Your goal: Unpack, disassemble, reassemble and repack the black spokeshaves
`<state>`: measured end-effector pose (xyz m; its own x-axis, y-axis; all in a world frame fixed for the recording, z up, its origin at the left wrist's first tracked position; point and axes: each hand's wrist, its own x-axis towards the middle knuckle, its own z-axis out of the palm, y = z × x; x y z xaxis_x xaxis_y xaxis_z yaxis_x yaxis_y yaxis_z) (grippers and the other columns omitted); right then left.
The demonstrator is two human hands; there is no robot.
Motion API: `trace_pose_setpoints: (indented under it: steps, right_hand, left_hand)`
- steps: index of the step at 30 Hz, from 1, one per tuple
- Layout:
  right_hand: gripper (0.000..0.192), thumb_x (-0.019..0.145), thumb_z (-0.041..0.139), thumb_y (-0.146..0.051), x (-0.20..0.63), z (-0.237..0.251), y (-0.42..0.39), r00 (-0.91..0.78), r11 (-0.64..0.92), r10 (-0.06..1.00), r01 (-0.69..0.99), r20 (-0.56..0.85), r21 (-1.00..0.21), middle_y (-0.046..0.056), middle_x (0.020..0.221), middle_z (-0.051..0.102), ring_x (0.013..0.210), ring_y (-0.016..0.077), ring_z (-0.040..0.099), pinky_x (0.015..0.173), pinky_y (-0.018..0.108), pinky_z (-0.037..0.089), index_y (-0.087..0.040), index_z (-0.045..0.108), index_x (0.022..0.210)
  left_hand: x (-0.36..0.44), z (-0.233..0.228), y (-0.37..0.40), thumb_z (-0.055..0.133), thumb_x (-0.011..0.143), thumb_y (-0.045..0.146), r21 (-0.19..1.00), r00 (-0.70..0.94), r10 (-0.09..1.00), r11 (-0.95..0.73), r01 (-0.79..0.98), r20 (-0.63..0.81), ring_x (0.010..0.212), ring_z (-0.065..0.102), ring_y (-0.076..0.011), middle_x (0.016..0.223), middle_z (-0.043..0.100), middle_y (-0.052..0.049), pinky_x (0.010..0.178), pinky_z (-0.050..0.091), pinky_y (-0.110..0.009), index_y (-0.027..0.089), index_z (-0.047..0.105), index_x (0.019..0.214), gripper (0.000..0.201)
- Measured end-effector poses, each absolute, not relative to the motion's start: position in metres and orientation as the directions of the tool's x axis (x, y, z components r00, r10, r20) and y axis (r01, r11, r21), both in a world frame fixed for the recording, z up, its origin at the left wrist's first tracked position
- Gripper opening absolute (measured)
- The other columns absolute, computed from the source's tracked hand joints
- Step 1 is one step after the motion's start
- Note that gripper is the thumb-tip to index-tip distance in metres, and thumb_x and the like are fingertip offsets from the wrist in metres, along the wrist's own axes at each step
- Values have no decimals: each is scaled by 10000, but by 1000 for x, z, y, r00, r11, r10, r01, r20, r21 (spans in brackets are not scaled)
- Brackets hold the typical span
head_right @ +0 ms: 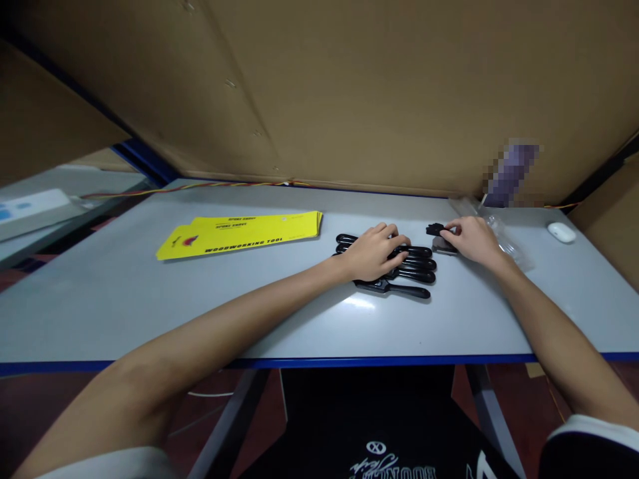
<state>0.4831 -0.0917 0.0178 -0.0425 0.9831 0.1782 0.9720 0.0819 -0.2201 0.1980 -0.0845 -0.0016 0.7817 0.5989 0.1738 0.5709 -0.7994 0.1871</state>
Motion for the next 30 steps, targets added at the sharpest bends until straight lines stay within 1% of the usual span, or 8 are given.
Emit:
trace_pose_setpoints:
  steps: [6,11,13,16,21,25,30]
  right_hand:
    - [349,977,649,-426,484,19,-91,-45,79,984,977,172,-198,96,940,845,812,281,731,777,402,510,-232,905,1115]
    - [376,996,617,-407,484,21,-91,-17,45,989,982,150,-186,110,974,859,860,298,756,825,406,522,-214,904,1142]
    - [375,998,620,-405,483,21,-91,2,25,990,981,140,-191,110,967,858,855,300,760,824,402,523,-209,901,1150]
    - [373,1001,607,-398,484,20,-90,-12,40,989,980,147,-192,113,999,859,855,295,758,824,398,525,-207,898,1137]
    - [395,1015,558,-399,487,15,-87,-25,51,986,986,165,-156,119,1000,855,875,310,751,814,414,515,-210,890,1114]
    - [382,1023,547,-378,488,13,-87,-37,64,983,988,181,-144,130,1053,853,929,328,755,814,422,510,-212,884,1095]
    - [390,1030,545,-376,487,13,-88,-24,48,985,990,174,-134,139,1093,849,967,336,756,823,427,506,-203,882,1126]
  left_hand:
    - [197,-6,-83,375,1129,422,186,782,590,-806,561,200,1151,596,-335,1242,649,-176,1073,511,-512,156,693,1393,492]
    - [197,-6,-83,377,1131,419,175,783,592,-806,566,192,1161,595,-330,1254,646,-173,1086,508,-505,149,688,1406,495]
    - [197,-6,-83,374,1132,420,176,784,591,-806,565,191,1161,595,-329,1252,646,-172,1088,508,-505,150,686,1405,495]
    - [197,-5,-83,369,1132,419,175,785,589,-808,563,191,1157,595,-328,1248,646,-170,1085,508,-508,155,685,1400,491]
    - [197,-5,-83,360,1133,417,162,787,591,-807,568,179,1167,591,-333,1255,642,-176,1080,509,-508,146,681,1403,500]
    - [197,-6,-82,357,1133,415,166,790,582,-813,558,194,1152,587,-328,1243,642,-168,1063,511,-506,160,683,1387,486]
    - [196,-7,-82,369,1133,413,169,789,581,-814,556,202,1156,587,-328,1238,642,-167,1058,513,-504,165,683,1387,475]
